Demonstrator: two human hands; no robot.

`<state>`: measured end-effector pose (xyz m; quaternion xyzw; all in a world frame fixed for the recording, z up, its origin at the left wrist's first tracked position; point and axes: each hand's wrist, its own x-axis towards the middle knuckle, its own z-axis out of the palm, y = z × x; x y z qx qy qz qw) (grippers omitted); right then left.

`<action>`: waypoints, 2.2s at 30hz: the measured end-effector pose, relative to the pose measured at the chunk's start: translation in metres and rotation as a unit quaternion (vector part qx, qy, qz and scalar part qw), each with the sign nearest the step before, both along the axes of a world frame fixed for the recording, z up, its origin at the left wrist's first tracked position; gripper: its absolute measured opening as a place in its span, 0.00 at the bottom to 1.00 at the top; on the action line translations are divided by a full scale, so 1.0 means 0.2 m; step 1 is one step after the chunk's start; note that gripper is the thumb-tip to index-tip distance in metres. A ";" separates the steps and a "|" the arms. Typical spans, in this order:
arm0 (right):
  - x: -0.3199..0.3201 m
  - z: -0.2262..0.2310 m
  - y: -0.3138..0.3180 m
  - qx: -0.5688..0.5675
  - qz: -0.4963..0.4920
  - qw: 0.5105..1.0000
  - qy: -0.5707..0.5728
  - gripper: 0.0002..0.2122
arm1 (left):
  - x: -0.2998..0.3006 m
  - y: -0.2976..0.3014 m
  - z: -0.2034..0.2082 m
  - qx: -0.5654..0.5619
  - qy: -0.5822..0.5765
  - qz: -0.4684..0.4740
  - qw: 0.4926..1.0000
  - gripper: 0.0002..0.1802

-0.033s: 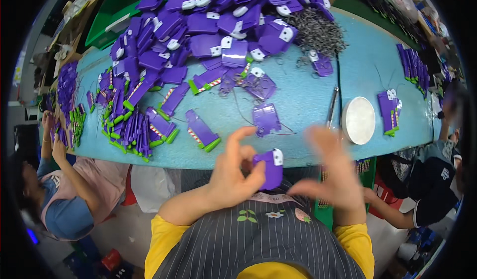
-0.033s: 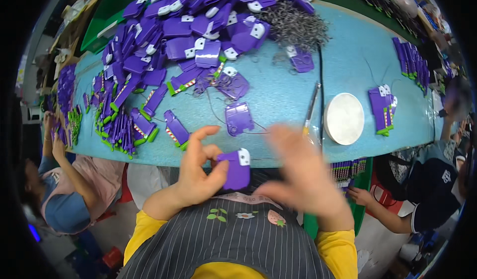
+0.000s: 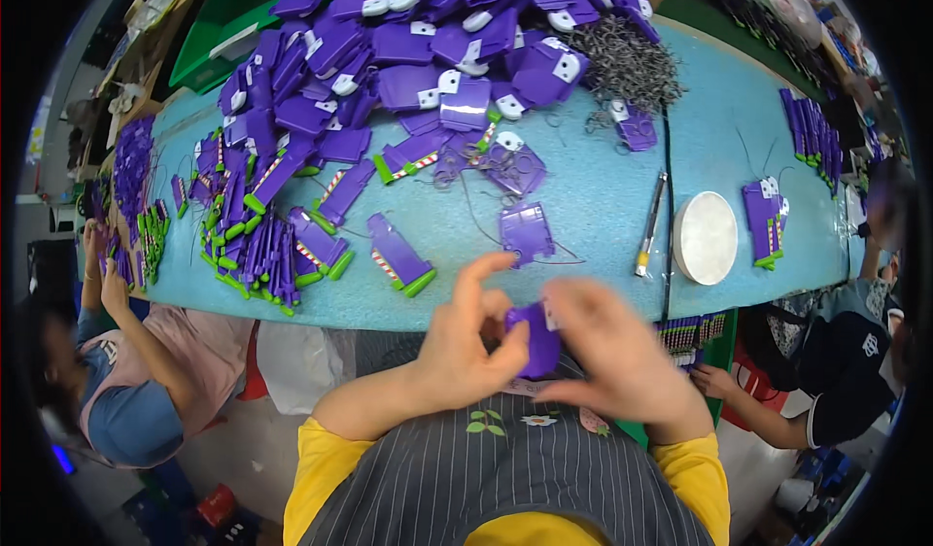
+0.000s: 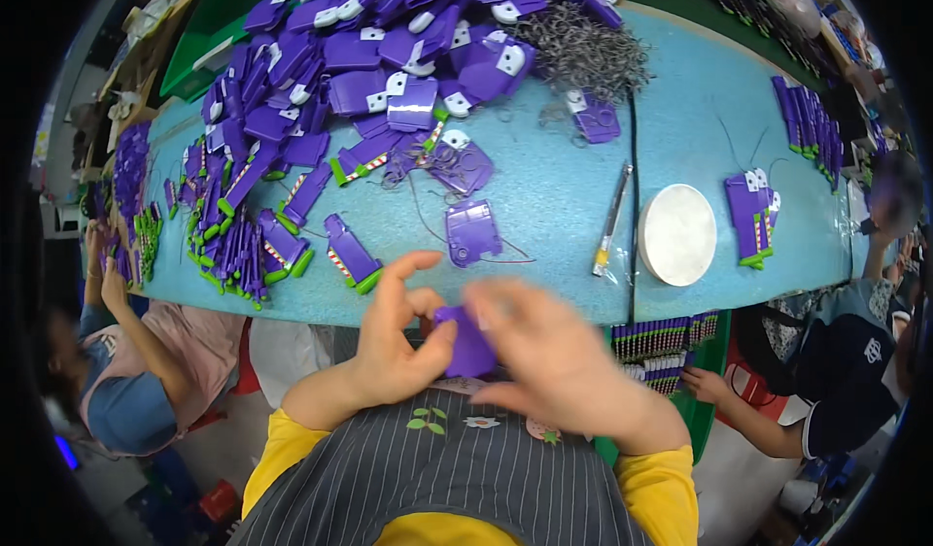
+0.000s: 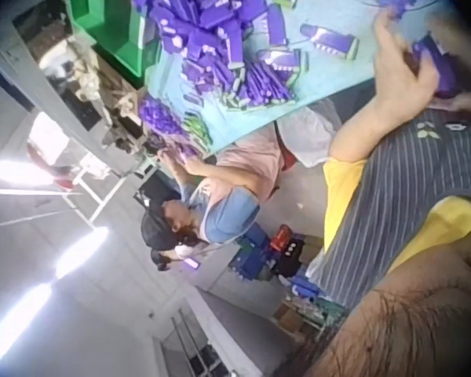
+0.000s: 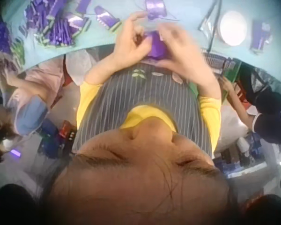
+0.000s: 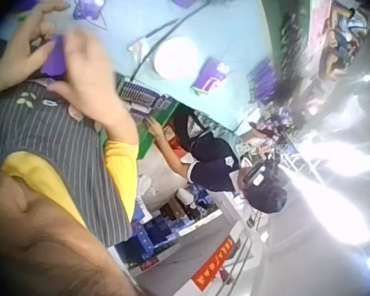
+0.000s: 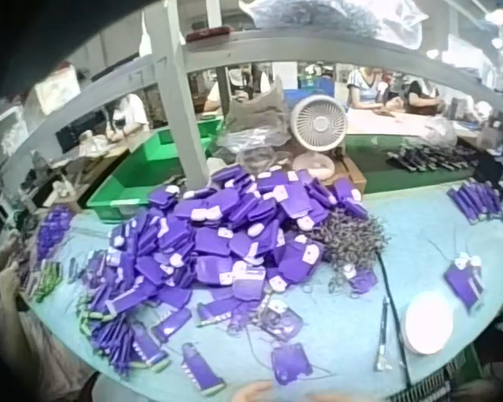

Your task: The person assembles purple and green plastic toy components by threading a thin wire through them with a needle, then attaching small white round pieces to complete the assembly.

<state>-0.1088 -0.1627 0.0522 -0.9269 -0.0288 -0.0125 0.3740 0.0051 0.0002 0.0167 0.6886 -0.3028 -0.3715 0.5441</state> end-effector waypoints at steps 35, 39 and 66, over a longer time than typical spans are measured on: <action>0.30 -0.31 0.25 0.038 -0.038 0.990 -0.127 0.16 | 0.51 0.50 -0.24 0.024 -0.556 0.228 0.799 0.07; 0.01 -0.15 0.11 0.492 -0.207 0.833 -0.146 0.14 | 0.46 0.39 -0.23 0.023 -0.552 0.210 0.807 0.06; 0.25 -0.19 0.01 0.475 -0.288 0.832 0.000 0.19 | -0.03 0.10 -0.15 -0.088 0.464 -0.075 0.878 0.19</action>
